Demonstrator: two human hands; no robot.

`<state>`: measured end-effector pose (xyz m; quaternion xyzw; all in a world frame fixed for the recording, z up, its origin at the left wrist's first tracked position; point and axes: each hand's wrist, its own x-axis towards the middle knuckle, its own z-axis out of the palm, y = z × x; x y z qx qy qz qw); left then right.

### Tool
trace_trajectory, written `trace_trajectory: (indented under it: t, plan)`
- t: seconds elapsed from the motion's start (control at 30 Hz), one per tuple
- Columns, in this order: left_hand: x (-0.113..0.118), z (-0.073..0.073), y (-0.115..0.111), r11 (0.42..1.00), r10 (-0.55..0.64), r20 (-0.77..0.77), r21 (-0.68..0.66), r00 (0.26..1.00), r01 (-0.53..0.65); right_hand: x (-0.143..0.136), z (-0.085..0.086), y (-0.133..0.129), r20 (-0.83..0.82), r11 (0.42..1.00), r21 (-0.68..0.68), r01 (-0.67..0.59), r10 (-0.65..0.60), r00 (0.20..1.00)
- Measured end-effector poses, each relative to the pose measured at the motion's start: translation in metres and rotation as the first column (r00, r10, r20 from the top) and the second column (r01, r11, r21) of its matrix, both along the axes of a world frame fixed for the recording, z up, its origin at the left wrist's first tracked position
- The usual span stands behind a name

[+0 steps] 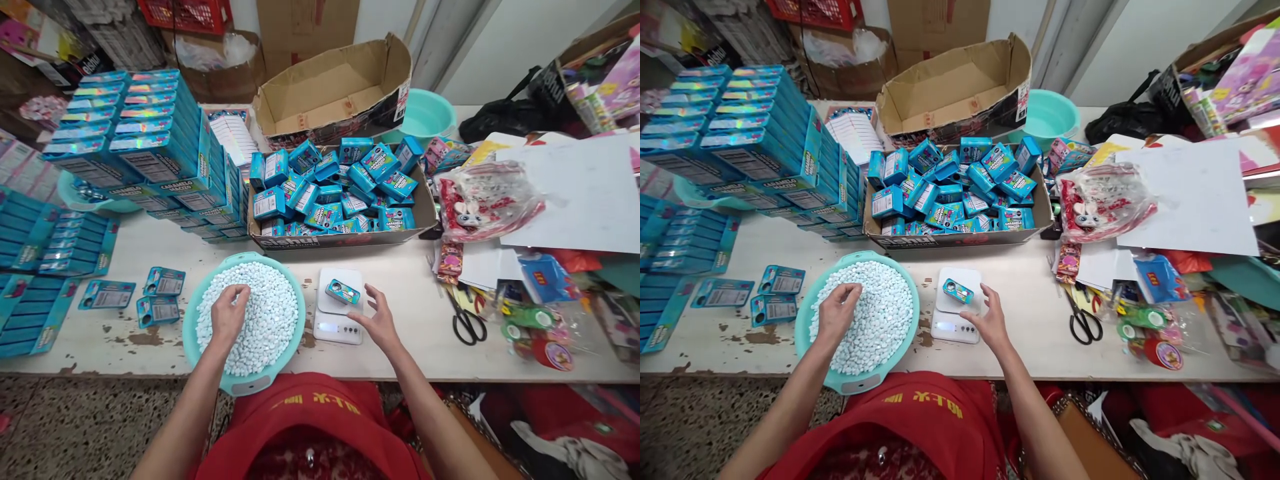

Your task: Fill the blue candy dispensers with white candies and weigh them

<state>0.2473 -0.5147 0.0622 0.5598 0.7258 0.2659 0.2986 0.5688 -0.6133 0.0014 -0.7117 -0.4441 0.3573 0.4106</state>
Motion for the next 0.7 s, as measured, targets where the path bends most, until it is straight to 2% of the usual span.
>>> trace_trajectory:
  t: [0.13, 0.3, 0.5, 0.7]
  plan:
    - [0.011, 0.003, 0.001, 0.999, -0.029, 0.007, 0.03, 1.0, 0.029, 0.019, -0.001, -0.033, 0.044, 0.997, -0.075, -0.002, 0.006, 0.999]
    - [0.037, 0.005, 0.003, 0.987, -0.157, 0.062, 0.053, 0.986, 0.154, 0.022, -0.009, -0.062, 0.05, 0.989, -0.144, 0.014, -0.007, 0.999]
    - [0.065, 0.006, 0.005, 0.954, -0.294, 0.077, 0.084, 0.953, 0.287, 0.019, -0.017, -0.071, 0.054, 0.986, -0.166, 0.034, -0.025, 0.998]
    - [0.087, 0.003, 0.003, 0.903, -0.422, 0.055, 0.11, 0.905, 0.414, 0.019, -0.017, -0.065, 0.08, 0.988, -0.155, 0.016, -0.004, 0.997]
